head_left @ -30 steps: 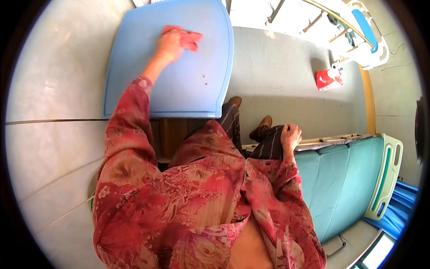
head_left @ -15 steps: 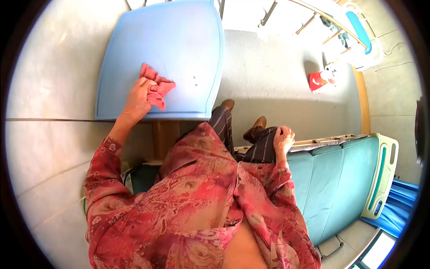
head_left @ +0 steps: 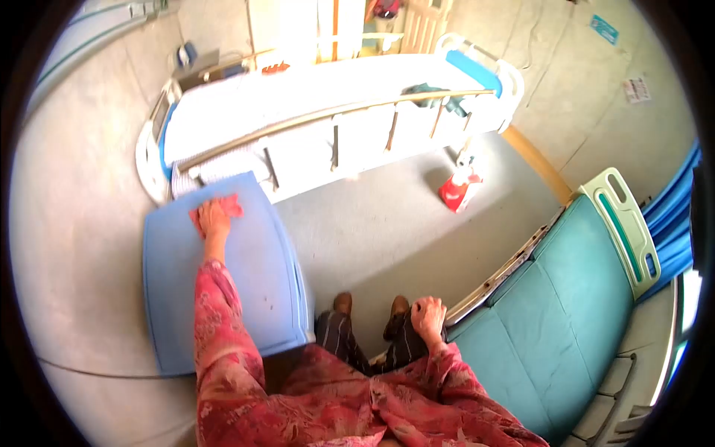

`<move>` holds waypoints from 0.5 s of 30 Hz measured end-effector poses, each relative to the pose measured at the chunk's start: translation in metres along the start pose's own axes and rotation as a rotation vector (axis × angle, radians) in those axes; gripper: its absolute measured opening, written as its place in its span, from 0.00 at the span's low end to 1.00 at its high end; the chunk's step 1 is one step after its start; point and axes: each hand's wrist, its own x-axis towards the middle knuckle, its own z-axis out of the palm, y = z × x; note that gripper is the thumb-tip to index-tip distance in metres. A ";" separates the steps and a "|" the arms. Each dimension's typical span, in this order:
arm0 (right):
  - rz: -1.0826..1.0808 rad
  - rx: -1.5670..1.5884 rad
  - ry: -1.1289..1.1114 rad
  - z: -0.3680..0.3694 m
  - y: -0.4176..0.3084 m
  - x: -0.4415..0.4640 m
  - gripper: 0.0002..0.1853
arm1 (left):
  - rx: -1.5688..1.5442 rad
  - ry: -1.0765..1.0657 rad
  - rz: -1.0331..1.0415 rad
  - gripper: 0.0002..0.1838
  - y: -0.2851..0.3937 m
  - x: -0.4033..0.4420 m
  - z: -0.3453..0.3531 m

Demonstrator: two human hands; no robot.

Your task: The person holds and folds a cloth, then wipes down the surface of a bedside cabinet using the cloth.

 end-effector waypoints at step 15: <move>0.001 -0.159 -0.205 0.005 0.008 -0.001 0.08 | -0.561 -0.151 0.510 0.07 0.065 -0.174 -0.075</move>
